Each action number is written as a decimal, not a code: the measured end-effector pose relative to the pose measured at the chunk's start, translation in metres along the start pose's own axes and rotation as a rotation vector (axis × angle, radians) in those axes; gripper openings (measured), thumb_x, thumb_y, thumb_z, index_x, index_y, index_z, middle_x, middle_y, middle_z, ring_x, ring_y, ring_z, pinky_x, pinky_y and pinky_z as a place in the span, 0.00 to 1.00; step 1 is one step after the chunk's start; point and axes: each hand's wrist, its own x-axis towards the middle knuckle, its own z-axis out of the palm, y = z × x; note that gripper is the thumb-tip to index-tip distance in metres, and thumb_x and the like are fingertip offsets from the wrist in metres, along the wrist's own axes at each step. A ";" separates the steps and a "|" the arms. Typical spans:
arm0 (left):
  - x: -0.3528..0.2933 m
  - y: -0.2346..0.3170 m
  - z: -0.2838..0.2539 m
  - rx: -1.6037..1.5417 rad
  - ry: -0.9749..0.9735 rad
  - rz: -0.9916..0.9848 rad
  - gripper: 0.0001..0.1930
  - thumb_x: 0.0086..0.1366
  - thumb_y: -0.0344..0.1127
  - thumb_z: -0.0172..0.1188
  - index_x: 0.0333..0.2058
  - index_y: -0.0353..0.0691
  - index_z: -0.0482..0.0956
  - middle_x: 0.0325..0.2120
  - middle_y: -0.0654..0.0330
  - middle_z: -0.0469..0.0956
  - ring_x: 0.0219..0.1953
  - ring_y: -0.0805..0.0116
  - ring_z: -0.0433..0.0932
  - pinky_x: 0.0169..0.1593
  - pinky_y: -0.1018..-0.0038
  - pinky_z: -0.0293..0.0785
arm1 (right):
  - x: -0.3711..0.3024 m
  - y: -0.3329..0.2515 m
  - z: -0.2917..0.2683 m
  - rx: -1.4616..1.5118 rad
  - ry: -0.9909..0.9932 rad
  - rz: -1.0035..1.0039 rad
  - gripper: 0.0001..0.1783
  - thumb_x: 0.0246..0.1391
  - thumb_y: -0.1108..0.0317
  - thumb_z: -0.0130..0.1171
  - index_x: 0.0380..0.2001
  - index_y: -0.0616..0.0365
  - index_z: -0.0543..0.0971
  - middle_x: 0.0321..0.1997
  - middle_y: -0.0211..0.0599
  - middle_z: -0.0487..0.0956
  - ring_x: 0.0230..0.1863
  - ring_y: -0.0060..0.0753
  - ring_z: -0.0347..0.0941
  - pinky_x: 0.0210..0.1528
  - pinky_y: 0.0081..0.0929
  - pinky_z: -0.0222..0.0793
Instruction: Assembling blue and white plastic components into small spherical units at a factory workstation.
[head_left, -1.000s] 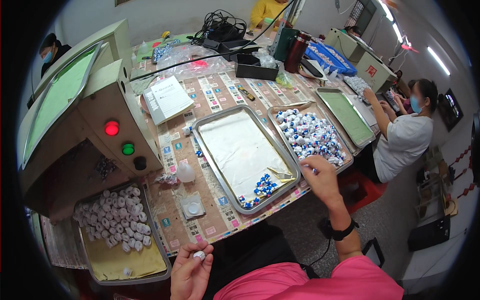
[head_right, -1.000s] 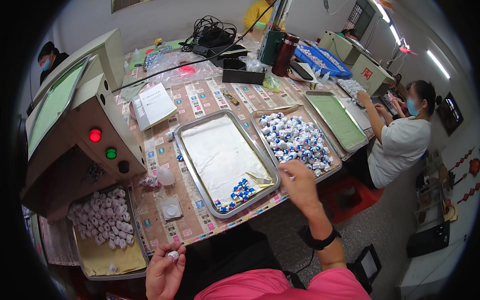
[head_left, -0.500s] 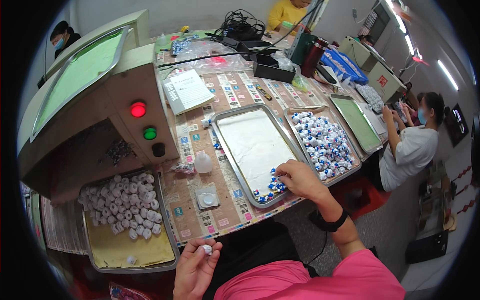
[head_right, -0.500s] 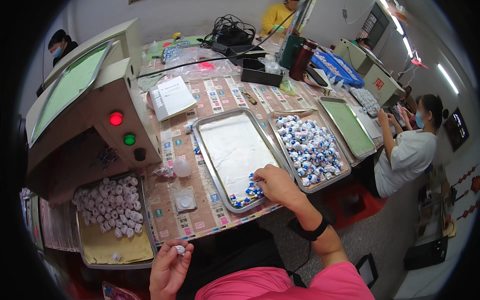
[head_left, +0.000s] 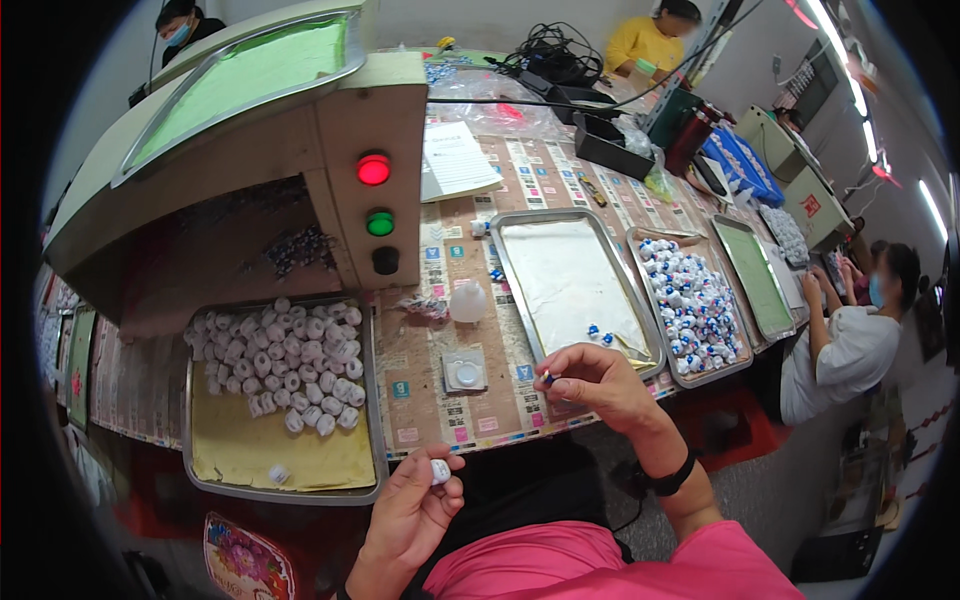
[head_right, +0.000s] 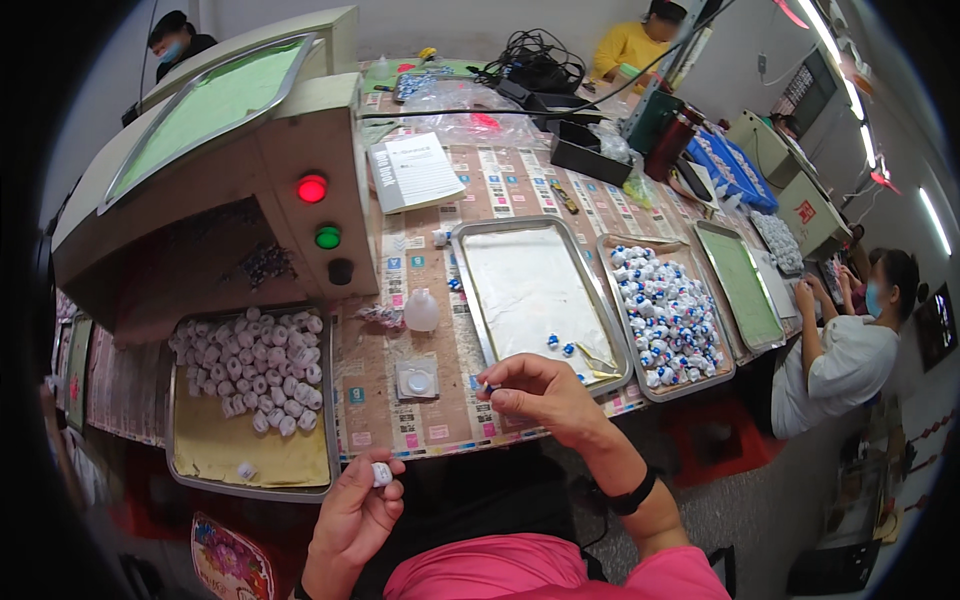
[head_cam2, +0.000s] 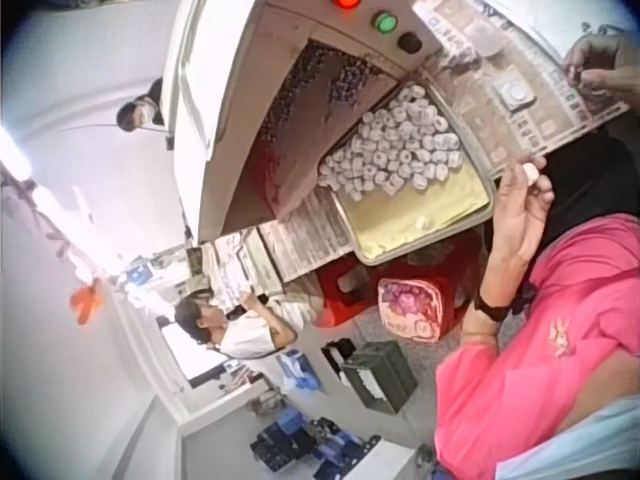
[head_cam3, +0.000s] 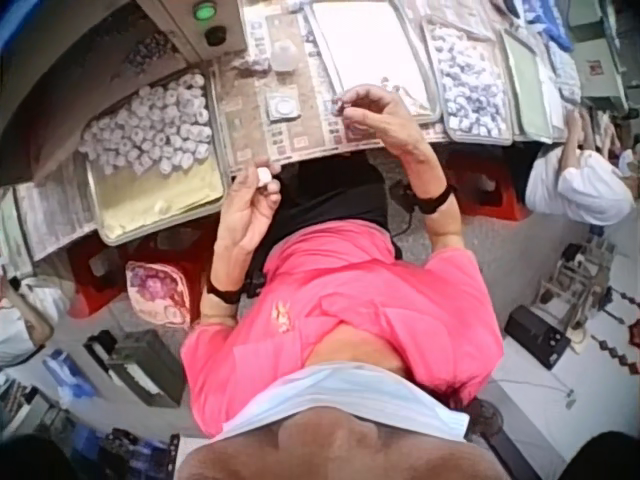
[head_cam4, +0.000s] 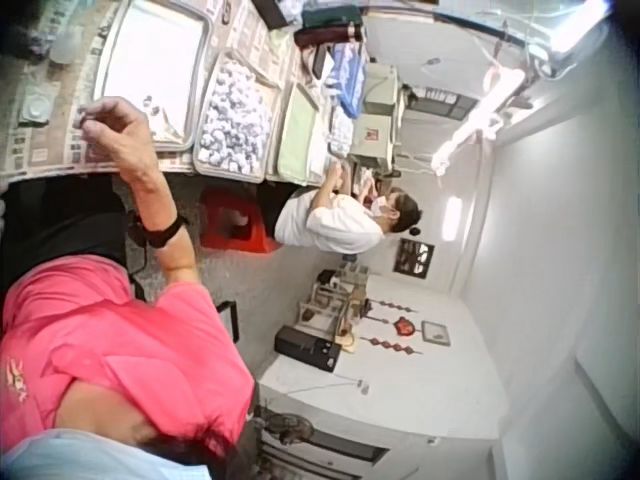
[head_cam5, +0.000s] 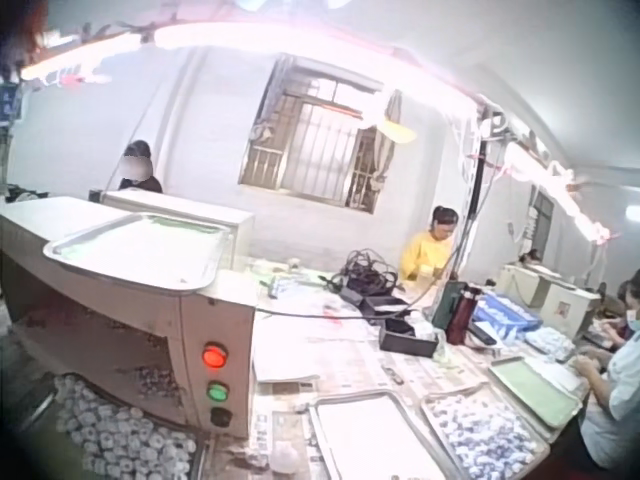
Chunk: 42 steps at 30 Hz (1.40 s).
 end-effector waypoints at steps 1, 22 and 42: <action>0.000 0.000 0.000 -0.005 -0.008 -0.015 0.14 0.70 0.39 0.48 0.49 0.38 0.70 0.39 0.55 0.75 0.33 0.71 0.75 0.36 0.76 0.75 | 0.000 -0.003 0.009 0.002 -0.014 0.005 0.11 0.53 0.74 0.62 0.41 0.60 0.77 0.42 0.34 0.79 0.44 0.22 0.75 0.45 0.20 0.72; -0.005 0.008 -0.006 -0.097 -0.055 0.022 0.16 0.69 0.31 0.48 0.55 0.38 0.67 0.46 0.54 0.74 0.40 0.69 0.77 0.43 0.75 0.78 | 0.025 0.001 0.046 -0.197 0.040 0.156 0.13 0.55 0.75 0.59 0.44 0.66 0.78 0.42 0.38 0.80 0.41 0.24 0.76 0.44 0.20 0.73; -0.007 0.005 -0.008 -0.060 -0.079 0.018 0.14 0.67 0.29 0.52 0.51 0.39 0.71 0.46 0.59 0.75 0.42 0.70 0.76 0.46 0.76 0.74 | 0.055 0.023 0.072 -1.234 0.117 -0.522 0.07 0.44 0.77 0.64 0.30 0.59 0.81 0.31 0.36 0.79 0.31 0.34 0.76 0.30 0.28 0.71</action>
